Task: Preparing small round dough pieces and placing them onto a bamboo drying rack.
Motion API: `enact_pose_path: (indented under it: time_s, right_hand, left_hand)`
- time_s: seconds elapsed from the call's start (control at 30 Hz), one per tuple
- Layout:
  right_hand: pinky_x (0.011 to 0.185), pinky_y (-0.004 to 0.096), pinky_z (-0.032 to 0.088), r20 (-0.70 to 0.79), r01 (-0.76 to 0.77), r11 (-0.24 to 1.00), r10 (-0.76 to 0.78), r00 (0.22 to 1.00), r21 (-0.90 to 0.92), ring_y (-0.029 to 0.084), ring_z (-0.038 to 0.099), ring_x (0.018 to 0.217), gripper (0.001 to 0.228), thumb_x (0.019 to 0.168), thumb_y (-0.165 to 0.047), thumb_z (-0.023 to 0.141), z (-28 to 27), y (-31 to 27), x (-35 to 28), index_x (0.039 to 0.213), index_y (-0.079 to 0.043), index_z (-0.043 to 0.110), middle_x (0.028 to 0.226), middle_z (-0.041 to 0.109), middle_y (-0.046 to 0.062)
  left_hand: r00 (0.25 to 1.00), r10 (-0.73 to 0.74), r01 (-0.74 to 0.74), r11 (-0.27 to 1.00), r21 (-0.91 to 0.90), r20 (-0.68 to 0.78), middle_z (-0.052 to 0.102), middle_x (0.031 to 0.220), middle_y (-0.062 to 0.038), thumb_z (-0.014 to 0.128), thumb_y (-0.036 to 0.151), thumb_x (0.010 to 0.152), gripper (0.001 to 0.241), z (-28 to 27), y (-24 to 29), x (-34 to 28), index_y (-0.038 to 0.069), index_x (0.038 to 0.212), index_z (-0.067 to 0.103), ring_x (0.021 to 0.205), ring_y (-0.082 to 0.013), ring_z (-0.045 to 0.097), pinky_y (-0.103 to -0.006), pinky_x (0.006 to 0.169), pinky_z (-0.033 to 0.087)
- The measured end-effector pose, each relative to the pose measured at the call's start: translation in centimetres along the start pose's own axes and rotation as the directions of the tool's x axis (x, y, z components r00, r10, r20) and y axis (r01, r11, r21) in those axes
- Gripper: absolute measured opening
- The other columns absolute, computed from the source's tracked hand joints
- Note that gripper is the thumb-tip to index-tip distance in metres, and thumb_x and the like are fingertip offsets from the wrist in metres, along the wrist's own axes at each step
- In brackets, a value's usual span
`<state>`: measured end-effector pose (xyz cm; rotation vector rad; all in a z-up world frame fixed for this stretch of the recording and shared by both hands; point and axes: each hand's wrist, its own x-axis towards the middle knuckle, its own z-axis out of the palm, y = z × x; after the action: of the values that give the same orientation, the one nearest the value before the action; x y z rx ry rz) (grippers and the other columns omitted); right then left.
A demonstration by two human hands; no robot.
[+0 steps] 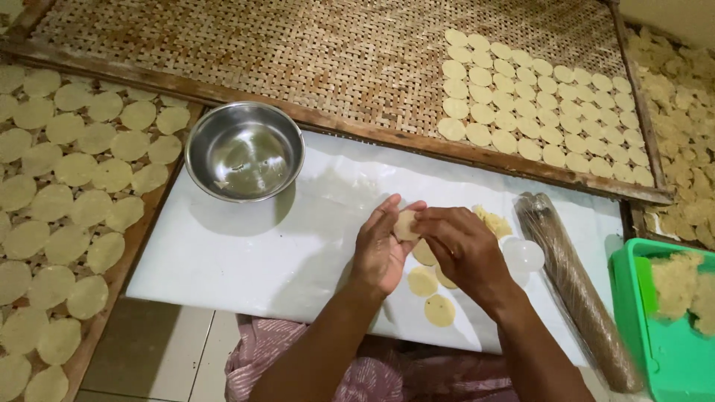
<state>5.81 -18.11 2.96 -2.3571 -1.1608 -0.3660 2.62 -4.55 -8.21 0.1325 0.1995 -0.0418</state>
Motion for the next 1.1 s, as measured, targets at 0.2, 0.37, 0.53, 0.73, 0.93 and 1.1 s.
enact_pose_path:
  time_s: [0.2,0.37,0.53,0.73,0.93,1.1]
  right_hand:
    - [0.091,0.038,0.056,-0.015,0.049,0.997,-0.048,0.999,0.063,0.027,0.070,0.110,0.029,0.089,0.001,0.065,-0.6,-0.5,-0.4,0.115,-0.012,0.072,0.123,0.072,0.008]
    - [0.098,0.032,0.056,0.051,-0.341,0.672,0.412,0.910,0.657,0.017,0.067,0.109,0.024,0.110,-0.005,0.052,1.0,2.1,-1.1,0.131,-0.001,0.063,0.122,0.072,0.012]
    - [0.094,0.033,0.059,0.205,-0.459,0.449,0.506,0.838,0.767,0.016,0.069,0.110,0.032,0.104,-0.009,0.055,2.0,2.7,-0.4,0.135,0.000,0.057,0.121,0.073,0.011]
    - [0.083,0.030,0.058,0.294,-0.560,0.418,0.547,0.784,0.715,0.014,0.069,0.099,0.039,0.098,-0.012,0.064,2.8,2.9,0.2,0.136,-0.004,0.058,0.116,0.074,0.009]
    - [0.076,0.027,0.054,0.357,-0.614,0.336,0.580,0.732,0.714,0.010,0.063,0.088,0.044,0.093,-0.009,0.072,3.3,3.9,0.1,0.136,-0.006,0.061,0.102,0.069,0.004]
    - [0.075,0.026,0.055,0.394,-0.599,0.298,0.530,0.751,0.743,0.010,0.062,0.084,0.045,0.091,-0.005,0.073,2.1,6.8,1.0,0.134,-0.005,0.064,0.098,0.067,0.002]
  left_hand:
    - [0.989,0.128,-0.132,0.990,0.057,0.076,0.058,0.136,-0.025,0.063,0.012,0.099,0.050,2.0,1.3,-0.3,0.002,0.143,0.042,0.127,-0.0354,0.058,-0.0500,0.112,0.045]
    - [0.984,0.125,-0.139,0.984,0.114,0.125,0.054,0.146,-0.025,0.058,0.017,0.101,0.050,4.0,2.4,-0.9,0.003,0.146,0.041,0.137,-0.0349,0.053,-0.0475,0.118,0.040]
    - [0.979,0.161,-0.174,0.979,0.107,0.122,0.053,0.148,-0.024,0.053,0.030,0.103,0.052,3.8,2.2,-1.1,0.004,0.147,0.042,0.140,-0.0329,0.051,-0.0472,0.120,0.036]
    - [0.966,0.202,-0.221,0.969,0.111,0.162,0.054,0.147,-0.023,0.052,0.034,0.105,0.051,3.2,1.9,-1.1,0.004,0.146,0.046,0.135,-0.0318,0.051,-0.0475,0.119,0.035]
    - [0.969,0.183,-0.202,0.973,0.111,0.166,0.052,0.148,-0.023,0.053,0.035,0.105,0.051,2.3,1.6,-0.7,0.003,0.145,0.048,0.139,-0.0285,0.050,-0.0455,0.121,0.034]
    - [0.933,0.269,-0.306,0.943,0.134,0.239,0.048,0.154,-0.022,0.055,0.036,0.106,0.057,2.4,1.7,-1.1,0.007,0.153,0.040,0.146,-0.0322,0.041,-0.0513,0.126,0.025]
